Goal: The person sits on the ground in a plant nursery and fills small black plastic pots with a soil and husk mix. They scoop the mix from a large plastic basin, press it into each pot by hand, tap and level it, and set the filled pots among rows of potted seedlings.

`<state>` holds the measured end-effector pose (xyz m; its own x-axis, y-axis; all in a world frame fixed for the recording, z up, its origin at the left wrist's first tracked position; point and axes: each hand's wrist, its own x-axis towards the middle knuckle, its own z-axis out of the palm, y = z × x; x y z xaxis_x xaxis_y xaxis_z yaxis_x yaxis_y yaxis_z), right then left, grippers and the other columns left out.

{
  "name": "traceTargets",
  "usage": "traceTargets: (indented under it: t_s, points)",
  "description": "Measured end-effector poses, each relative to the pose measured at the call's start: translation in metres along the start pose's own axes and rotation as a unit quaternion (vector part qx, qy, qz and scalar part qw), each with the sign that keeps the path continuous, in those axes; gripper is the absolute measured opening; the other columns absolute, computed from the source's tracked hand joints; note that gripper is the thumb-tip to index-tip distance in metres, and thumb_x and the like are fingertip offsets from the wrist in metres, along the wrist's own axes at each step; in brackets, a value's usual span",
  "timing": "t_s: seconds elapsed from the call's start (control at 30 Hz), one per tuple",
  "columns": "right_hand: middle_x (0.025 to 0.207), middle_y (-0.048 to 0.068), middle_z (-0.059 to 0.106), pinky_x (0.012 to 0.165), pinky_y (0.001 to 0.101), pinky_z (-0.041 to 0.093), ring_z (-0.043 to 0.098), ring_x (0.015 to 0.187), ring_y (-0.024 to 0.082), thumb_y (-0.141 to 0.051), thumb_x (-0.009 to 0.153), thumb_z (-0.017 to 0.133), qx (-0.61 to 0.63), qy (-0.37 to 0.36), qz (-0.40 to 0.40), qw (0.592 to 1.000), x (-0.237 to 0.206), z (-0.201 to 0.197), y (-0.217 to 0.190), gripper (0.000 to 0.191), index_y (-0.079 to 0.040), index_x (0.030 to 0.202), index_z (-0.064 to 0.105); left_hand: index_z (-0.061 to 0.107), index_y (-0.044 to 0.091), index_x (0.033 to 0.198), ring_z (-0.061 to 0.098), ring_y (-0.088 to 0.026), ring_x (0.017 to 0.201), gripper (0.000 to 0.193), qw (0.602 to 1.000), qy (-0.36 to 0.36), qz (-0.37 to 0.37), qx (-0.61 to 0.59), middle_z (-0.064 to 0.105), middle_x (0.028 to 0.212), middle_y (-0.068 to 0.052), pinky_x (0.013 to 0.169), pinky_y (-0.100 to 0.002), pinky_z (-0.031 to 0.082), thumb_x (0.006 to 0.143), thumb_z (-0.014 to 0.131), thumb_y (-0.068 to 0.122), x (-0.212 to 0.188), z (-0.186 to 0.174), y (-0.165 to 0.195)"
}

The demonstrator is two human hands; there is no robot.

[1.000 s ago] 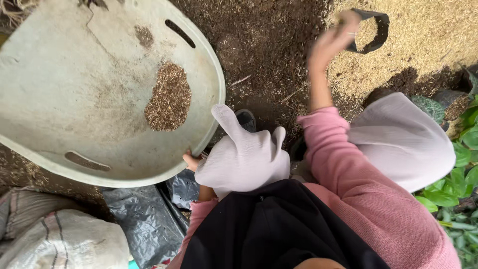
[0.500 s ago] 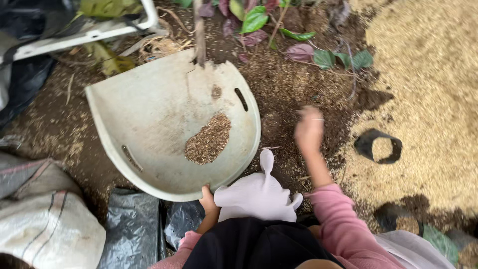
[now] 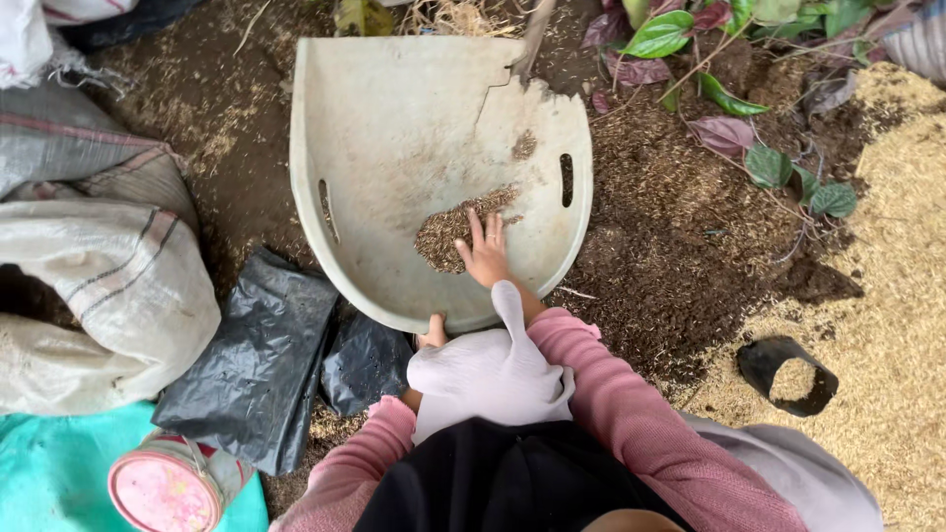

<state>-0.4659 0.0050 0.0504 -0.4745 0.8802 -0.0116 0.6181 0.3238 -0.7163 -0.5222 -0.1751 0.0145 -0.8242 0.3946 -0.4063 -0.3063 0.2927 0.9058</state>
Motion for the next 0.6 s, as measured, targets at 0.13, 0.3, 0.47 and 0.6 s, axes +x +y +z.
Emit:
traceTargets:
  t_s: [0.13, 0.3, 0.47, 0.6]
  points:
    - [0.165, 0.034, 0.009, 0.117, 0.0712, 0.014, 0.010, 0.152, 0.053, -0.060, 0.095, 0.059, 0.006, -0.001, 0.011, 1.000, -0.002, 0.008, -0.033, 0.089, -0.020, 0.164, 0.019, 0.066, -0.005, 0.111, 0.061, -0.029, 0.099, 0.037, 0.999, -0.021, 0.040, -0.025, 0.069, 0.112, -0.016, 0.091, -0.036, 0.050, 0.082, 0.070, 0.017, -0.004, 0.000, -0.001]
    - [0.166, 0.031, 0.009, 0.116, 0.0737, 0.012, 0.010, 0.153, 0.052, -0.063, 0.094, 0.057, -0.065, 0.047, 0.046, 0.996, 0.009, 0.011, -0.040, 0.083, -0.028, 0.162, 0.024, 0.063, -0.006, 0.111, 0.059, -0.030, 0.099, 0.037, 0.998, -0.005, -0.005, -0.063, 0.067, 0.112, -0.017, 0.090, -0.037, 0.049, 0.081, 0.071, 0.014, -0.006, 0.000, -0.004]
    - [0.170, 0.029, 0.004, 0.117, 0.0720, 0.009, 0.005, 0.156, 0.052, -0.064, 0.102, 0.046, -0.059, -0.048, 0.012, 0.997, 0.011, 0.020, -0.018, 0.070, -0.036, 0.163, 0.027, 0.065, -0.007, 0.110, 0.060, -0.029, 0.101, 0.036, 0.999, -0.021, 0.024, -0.027, 0.068, 0.117, -0.015, 0.093, -0.034, 0.047, 0.082, 0.069, 0.015, -0.006, -0.006, -0.009]
    - [0.167, 0.029, 0.009, 0.119, 0.0698, 0.008, 0.007, 0.155, 0.049, -0.066, 0.101, 0.040, -0.081, -0.111, -0.036, 0.990, 0.002, 0.026, -0.016, 0.069, -0.037, 0.162, 0.026, 0.064, -0.008, 0.111, 0.057, -0.028, 0.097, 0.036, 0.996, 0.008, -0.036, -0.082, 0.067, 0.114, -0.014, 0.090, -0.034, 0.047, 0.083, 0.070, 0.013, -0.004, -0.001, -0.012]
